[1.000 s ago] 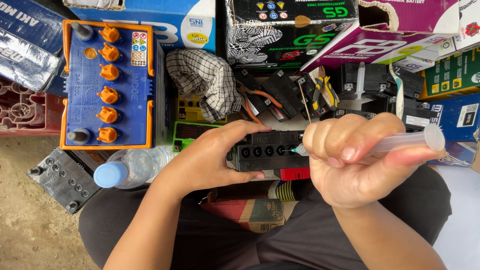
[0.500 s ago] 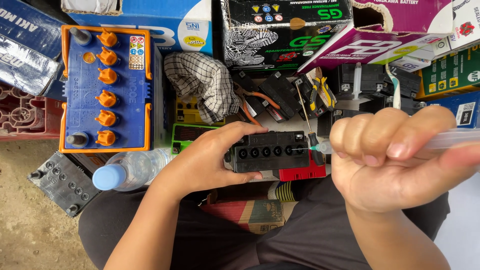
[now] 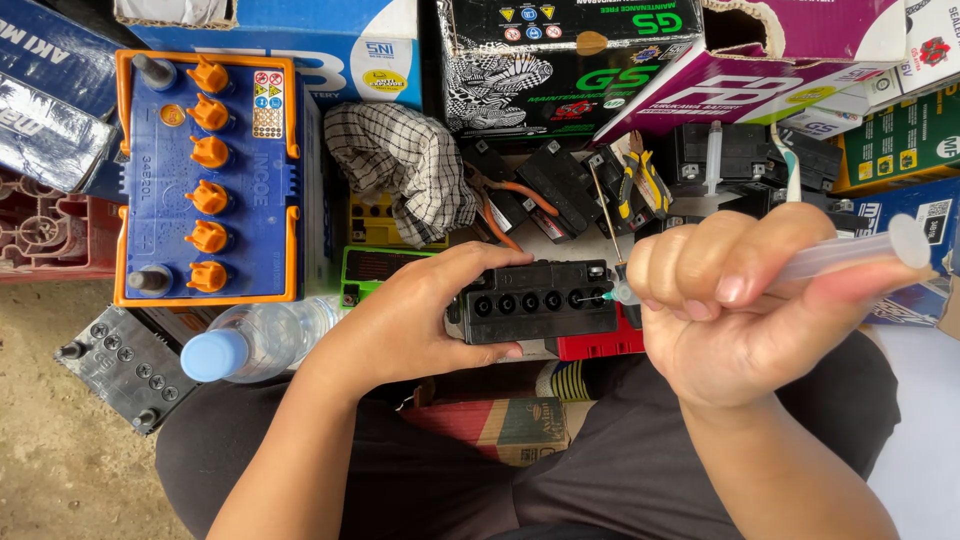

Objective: Servicing a small lead-acid battery by cleaning it and filling cells with liquid using a syringe.

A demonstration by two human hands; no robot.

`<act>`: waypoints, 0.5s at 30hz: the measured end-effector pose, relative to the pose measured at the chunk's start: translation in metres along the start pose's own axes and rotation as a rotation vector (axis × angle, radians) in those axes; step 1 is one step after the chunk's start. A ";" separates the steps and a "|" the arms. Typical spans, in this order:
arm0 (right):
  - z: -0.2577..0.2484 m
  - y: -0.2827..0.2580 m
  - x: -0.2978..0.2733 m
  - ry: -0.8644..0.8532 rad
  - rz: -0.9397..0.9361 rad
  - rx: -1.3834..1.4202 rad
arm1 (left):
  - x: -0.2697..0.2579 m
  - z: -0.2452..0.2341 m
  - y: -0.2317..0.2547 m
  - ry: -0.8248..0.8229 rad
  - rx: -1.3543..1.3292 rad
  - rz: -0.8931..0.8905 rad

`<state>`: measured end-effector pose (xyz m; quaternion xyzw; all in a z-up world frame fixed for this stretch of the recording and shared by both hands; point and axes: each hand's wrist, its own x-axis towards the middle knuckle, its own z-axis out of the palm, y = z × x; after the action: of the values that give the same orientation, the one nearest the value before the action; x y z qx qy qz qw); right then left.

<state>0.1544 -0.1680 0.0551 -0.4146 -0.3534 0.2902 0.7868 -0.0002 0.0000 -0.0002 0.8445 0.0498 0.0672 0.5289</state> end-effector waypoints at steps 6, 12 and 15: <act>0.003 -0.001 0.002 0.043 -0.010 -0.085 | 0.000 0.000 0.002 0.010 0.004 -0.005; 0.005 -0.002 0.001 0.067 0.002 -0.081 | 0.000 0.000 0.003 0.014 0.005 -0.014; 0.005 -0.003 0.002 0.081 0.019 -0.072 | -0.001 0.000 0.002 0.012 0.002 -0.011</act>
<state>0.1521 -0.1653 0.0603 -0.4573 -0.3278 0.2677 0.7821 -0.0007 -0.0008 0.0013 0.8442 0.0575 0.0694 0.5283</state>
